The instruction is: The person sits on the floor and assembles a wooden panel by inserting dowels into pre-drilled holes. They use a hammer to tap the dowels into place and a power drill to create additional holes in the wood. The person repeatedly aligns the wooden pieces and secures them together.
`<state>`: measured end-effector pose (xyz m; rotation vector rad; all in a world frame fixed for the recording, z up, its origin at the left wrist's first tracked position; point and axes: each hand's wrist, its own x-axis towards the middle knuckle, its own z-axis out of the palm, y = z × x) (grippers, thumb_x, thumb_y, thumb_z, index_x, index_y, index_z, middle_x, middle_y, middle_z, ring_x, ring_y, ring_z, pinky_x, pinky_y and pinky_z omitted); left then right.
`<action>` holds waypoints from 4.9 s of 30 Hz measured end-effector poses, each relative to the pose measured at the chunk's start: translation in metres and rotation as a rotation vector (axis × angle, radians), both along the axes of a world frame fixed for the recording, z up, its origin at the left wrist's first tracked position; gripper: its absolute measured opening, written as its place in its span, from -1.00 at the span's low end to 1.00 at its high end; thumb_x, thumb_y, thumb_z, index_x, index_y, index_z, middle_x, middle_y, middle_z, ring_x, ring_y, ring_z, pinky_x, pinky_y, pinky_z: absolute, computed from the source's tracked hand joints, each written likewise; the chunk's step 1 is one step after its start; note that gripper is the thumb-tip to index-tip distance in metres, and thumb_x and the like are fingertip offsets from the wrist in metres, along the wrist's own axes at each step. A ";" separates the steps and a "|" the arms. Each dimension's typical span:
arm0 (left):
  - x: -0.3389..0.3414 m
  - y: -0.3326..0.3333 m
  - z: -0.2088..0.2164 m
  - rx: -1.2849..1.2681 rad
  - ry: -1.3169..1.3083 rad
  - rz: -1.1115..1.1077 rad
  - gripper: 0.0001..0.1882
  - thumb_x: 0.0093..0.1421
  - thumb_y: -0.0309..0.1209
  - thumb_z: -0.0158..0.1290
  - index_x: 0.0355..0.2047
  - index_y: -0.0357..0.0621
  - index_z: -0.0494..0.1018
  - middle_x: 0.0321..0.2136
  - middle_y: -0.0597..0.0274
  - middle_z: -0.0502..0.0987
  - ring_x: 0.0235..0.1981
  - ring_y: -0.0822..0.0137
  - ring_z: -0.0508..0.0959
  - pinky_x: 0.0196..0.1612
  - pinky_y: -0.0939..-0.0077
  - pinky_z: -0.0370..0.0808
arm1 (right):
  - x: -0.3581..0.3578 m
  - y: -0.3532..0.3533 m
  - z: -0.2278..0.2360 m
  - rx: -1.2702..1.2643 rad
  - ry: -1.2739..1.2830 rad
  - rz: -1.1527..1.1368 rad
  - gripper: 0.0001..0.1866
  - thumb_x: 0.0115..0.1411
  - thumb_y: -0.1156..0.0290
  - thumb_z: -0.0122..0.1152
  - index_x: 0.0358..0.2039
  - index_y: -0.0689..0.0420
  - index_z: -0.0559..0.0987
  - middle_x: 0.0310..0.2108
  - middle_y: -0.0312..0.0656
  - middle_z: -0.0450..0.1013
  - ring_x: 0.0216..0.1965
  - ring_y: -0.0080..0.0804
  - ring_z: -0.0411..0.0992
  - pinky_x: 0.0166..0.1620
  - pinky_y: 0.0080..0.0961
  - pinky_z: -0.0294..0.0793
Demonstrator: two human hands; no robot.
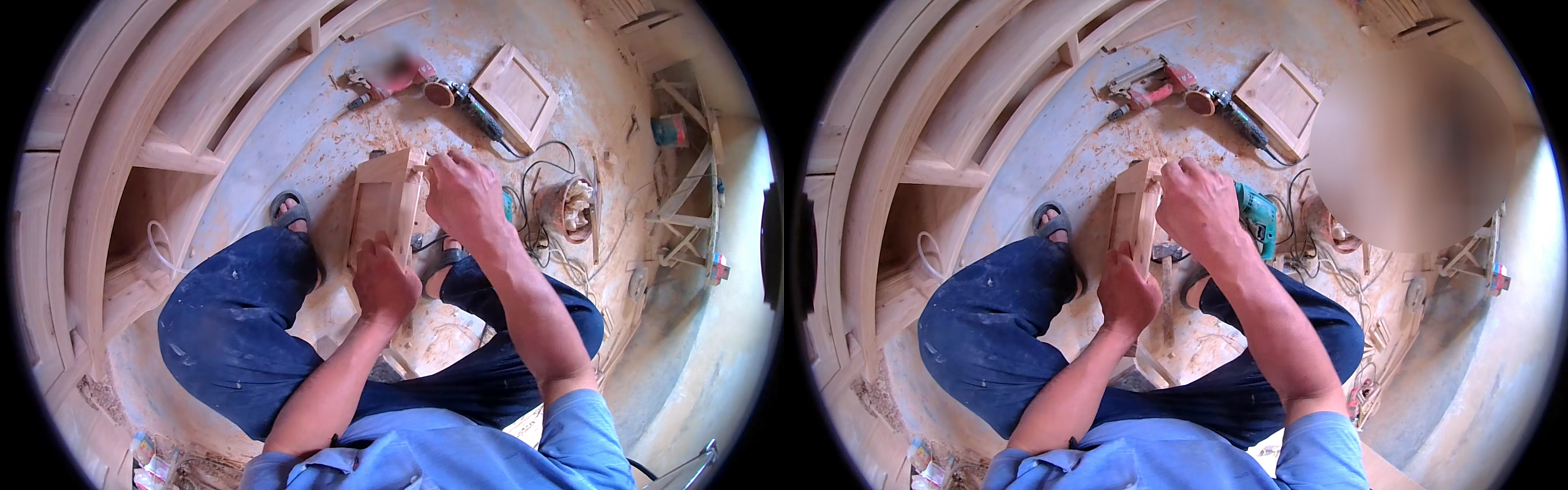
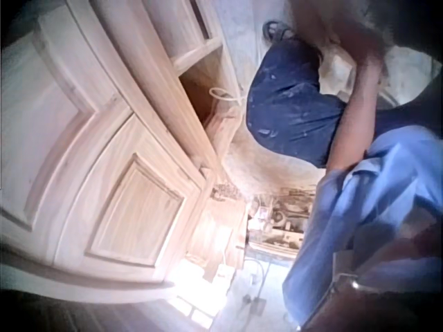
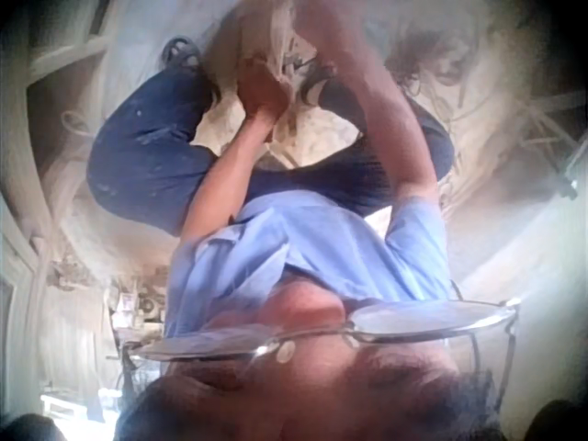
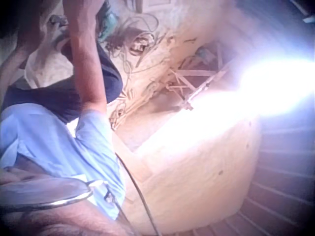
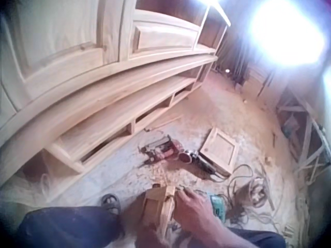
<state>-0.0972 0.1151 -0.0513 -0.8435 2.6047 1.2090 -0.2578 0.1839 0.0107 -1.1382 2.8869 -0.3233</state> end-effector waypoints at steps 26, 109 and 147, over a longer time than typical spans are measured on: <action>0.009 -0.040 -0.003 0.030 -0.010 0.019 -0.40 0.01 -0.50 0.14 0.11 -0.41 0.33 -0.11 -0.25 0.45 -0.04 -0.25 0.50 0.02 0.02 0.48 | 0.199 0.070 -0.290 0.303 -0.631 -1.003 -0.49 0.05 0.31 0.33 -0.02 0.26 0.41 -0.06 0.18 0.47 -0.01 0.13 0.52 0.03 -0.05 0.54; 0.009 -0.036 -0.010 0.207 0.293 -0.019 -0.27 0.07 0.01 0.31 0.11 -0.26 0.46 -0.05 -0.14 0.62 -0.04 -0.03 0.62 0.05 0.17 0.50 | 0.166 0.065 -0.031 -0.833 -1.033 -0.109 0.07 0.00 0.25 0.50 0.45 0.22 0.11 0.26 0.00 0.36 0.27 -0.27 0.33 0.24 -0.32 0.35; 0.117 -0.307 0.545 -1.539 0.655 -0.076 -0.37 0.10 -0.60 0.18 0.23 0.05 0.46 0.22 0.12 0.47 0.31 0.10 0.37 0.40 0.08 0.20 | 0.175 -0.222 0.423 -2.193 -1.536 0.128 -0.47 0.04 0.72 0.23 0.07 0.28 0.40 -0.02 -0.10 0.42 0.01 -0.25 0.45 0.12 -0.42 0.45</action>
